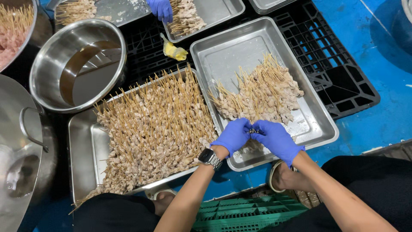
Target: The person sits at a low table and shapes portions of minced meat onto bamboo skewers by hand, pressing and arranging the meat along each stick. Finished skewers are laid onto metal trays, with trays of completed skewers accumulating nearby.
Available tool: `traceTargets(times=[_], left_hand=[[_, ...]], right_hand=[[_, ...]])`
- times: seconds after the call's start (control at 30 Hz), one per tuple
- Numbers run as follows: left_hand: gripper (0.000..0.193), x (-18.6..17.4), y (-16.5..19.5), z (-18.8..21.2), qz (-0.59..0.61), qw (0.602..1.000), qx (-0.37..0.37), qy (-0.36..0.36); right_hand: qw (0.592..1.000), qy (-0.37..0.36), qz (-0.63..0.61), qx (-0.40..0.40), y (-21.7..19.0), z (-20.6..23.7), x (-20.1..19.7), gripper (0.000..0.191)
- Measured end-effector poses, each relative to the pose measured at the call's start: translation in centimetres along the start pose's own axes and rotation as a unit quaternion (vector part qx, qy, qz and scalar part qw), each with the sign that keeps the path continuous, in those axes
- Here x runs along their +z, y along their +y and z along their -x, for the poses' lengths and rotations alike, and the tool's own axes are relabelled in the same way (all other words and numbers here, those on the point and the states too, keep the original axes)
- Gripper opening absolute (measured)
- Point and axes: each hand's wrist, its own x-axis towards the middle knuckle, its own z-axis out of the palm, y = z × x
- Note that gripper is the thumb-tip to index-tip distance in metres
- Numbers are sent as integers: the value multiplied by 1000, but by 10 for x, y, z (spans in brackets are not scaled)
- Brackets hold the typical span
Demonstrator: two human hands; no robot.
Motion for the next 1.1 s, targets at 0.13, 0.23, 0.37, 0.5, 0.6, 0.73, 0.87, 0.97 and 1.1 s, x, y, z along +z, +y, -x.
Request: traceTargets(times=[0.13,0.23,0.37,0.5,0.6,0.73,0.87,0.97,1.1], left_hand=[[31,-10,8,2,31,998,-45,1],[38,-17,16,5,51,997,-53,0],[42,-31,38,15,81,996,-43,-4],[29,-73,66,30,0,999,-12,48],[27,-123,72,55,31,987,-74,137],[37,-162,46,84,-169,947,-53,269],[40,-148,-1,93,-136,948,-169,234],[31,-135,-21,93,-47,953,-185,237],[22,-138,0,94,19,963,-140,230]], right_hand=[[997,6,-82,-16,-4,-1,2,34],[996,8,-78,-30,-5,-2,4,31],[997,36,9,-66,-7,-4,7,21],[998,13,31,-49,-9,-3,6,16],[996,15,64,-54,-12,-3,3,17],[996,10,70,-62,-14,-3,3,16],[989,27,77,-121,-16,-4,10,15],[997,33,43,-50,-17,-5,14,17],[996,30,45,-68,-16,-7,14,16]])
